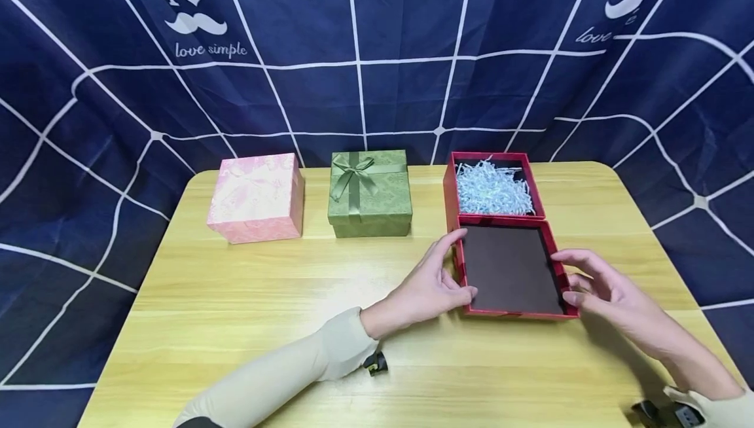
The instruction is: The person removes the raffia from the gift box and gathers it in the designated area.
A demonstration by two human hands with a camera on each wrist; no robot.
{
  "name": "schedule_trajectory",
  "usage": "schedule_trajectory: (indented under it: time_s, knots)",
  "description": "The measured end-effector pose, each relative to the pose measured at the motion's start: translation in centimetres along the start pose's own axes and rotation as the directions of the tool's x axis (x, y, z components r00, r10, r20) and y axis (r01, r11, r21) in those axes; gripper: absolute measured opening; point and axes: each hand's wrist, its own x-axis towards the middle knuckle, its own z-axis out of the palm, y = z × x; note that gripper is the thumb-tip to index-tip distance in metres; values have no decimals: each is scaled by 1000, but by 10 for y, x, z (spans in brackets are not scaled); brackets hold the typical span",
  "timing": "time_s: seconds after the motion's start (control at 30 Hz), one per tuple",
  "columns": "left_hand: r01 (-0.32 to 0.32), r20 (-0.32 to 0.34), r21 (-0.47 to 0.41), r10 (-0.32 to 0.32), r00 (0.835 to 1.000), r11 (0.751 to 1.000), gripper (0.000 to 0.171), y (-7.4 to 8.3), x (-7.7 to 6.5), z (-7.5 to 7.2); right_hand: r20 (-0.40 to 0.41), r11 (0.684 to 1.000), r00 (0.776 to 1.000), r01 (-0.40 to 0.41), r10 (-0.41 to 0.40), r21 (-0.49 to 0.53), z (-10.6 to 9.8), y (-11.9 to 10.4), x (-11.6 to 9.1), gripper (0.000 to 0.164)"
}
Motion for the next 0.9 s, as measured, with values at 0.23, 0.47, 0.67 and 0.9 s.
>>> schedule_trajectory:
  time_s: [0.23, 0.47, 0.67, 0.9]
  knots:
    - [53, 59, -14, -52, 997, 999, 100, -12, 8, 0, -38, 986, 996, -82, 77, -143, 2, 3, 2, 75]
    - [101, -12, 85, -100, 995, 991, 109, -25, 8, 4, 9, 987, 998, -56, 58, -148, 0, 17, 14, 81]
    - [114, -24, 153, -111, 994, 982, 113, -35, 10, 9, 45, 994, 999, -25, 30, -103, -1, 30, 16, 81]
    - [126, -3, 194, -128, 992, 973, 113, -40, 11, 9, 75, 997, 997, 6, 0, -73, 2, 40, 15, 82]
